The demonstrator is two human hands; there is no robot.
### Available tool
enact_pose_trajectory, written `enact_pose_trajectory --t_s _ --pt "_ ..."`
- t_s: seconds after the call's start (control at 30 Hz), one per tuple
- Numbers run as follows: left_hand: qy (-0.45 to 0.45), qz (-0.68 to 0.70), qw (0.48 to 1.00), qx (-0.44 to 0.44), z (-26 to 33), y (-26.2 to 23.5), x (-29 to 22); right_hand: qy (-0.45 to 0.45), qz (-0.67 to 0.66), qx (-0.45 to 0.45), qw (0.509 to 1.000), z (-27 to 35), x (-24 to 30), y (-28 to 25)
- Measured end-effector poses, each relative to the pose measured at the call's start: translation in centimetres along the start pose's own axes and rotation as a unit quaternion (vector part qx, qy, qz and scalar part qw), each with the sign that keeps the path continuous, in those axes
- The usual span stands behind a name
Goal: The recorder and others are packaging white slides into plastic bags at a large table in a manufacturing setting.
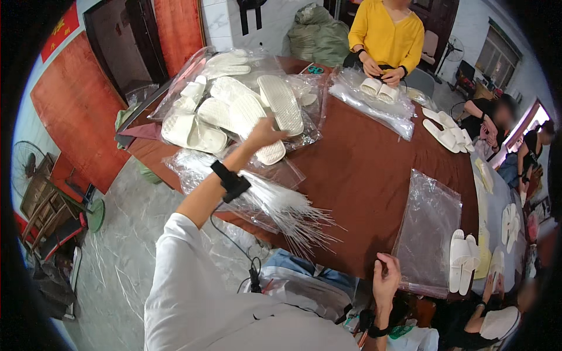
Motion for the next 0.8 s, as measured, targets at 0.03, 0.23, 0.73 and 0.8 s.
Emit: enact_pose_trajectory --t_s 0.03,0.23,0.73,0.8 --pt "-0.072 -0.066 0.992 -0.082 -1.3 -1.3 6.0 -0.007 -0.005 0.003 1.000 0.0 0.3 0.2" --pt "-0.290 -0.025 0.951 -0.108 -2.8 -2.2 17.4 0.004 0.028 0.018 0.999 0.3 0.0 -0.1" --pt "-0.222 0.358 0.904 -0.066 -2.8 -0.9 10.8 -0.020 0.017 0.015 1.000 -0.5 0.9 -0.8" --pt "-0.253 0.339 0.900 -0.105 -4.5 -1.7 9.2 -0.029 0.014 0.019 0.999 -1.0 1.3 -0.6"
Point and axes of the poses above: each hand's wrist, its own z-axis away from the middle knuckle, its own y-axis out of the palm, x = y × z, the point moved 7 cm from there along -z, towards the middle knuckle, and after that the axes turned 5 degrees about -x, right-handed, at the moved point
